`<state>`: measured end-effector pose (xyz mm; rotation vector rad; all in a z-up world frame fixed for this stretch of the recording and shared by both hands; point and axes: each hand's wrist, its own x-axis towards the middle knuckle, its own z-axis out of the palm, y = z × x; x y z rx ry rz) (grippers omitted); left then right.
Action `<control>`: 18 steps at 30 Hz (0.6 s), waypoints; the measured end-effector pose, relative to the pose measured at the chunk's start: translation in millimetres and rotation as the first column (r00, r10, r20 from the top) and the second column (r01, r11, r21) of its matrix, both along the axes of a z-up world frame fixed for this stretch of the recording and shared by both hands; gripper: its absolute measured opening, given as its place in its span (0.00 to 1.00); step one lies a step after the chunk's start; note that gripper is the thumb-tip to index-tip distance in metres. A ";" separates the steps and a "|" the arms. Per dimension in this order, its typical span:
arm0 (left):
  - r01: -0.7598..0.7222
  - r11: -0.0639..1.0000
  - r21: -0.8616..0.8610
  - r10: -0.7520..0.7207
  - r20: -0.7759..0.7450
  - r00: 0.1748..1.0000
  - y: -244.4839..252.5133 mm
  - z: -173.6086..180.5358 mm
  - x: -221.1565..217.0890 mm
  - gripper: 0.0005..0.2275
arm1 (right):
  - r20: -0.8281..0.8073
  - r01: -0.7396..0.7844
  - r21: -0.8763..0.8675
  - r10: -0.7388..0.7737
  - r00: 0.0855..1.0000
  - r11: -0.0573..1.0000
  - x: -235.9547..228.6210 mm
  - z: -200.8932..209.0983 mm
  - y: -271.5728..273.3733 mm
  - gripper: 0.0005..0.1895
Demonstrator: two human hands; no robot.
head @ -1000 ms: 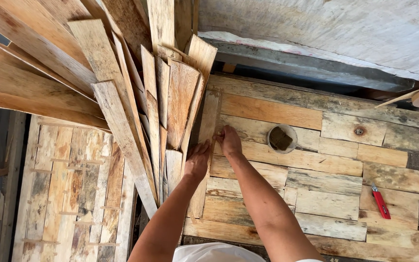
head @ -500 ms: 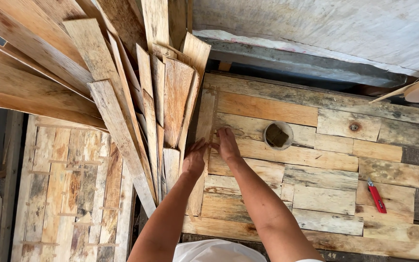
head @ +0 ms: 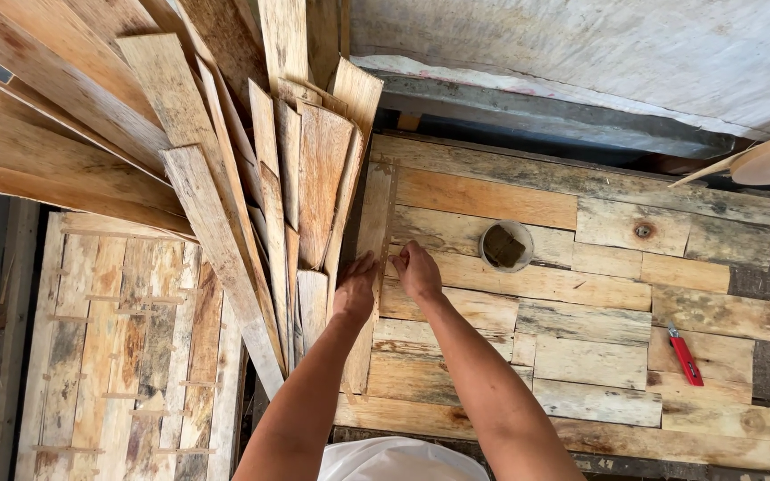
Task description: Measuring and fitting a thin flexible wood strip into seams and gaps on a wooden panel surface.
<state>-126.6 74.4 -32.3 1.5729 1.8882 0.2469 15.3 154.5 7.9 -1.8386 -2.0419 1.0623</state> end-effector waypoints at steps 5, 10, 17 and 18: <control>0.000 0.998 0.055 0.000 -0.001 1.000 -2.8 -11.8 0.0 0.28 | 0.037 0.002 -0.001 -0.002 0.999 1.000 -0.7 -3.0 -6.7 0.16; 0.001 0.999 0.036 -0.001 -0.019 1.000 -1.7 -9.8 1.1 0.30 | 0.057 0.056 -0.001 -0.056 0.997 0.998 -0.7 7.5 -20.3 0.16; -0.018 0.998 0.066 0.018 -0.002 1.000 -2.9 -18.9 0.9 0.30 | 0.083 0.073 -0.104 -0.065 0.994 0.992 -0.8 6.6 -25.1 0.17; -0.013 0.996 0.086 0.015 -0.018 1.000 -3.2 -21.9 1.0 0.30 | 0.114 0.077 -0.147 -0.060 0.992 0.986 -2.4 8.2 -23.2 0.18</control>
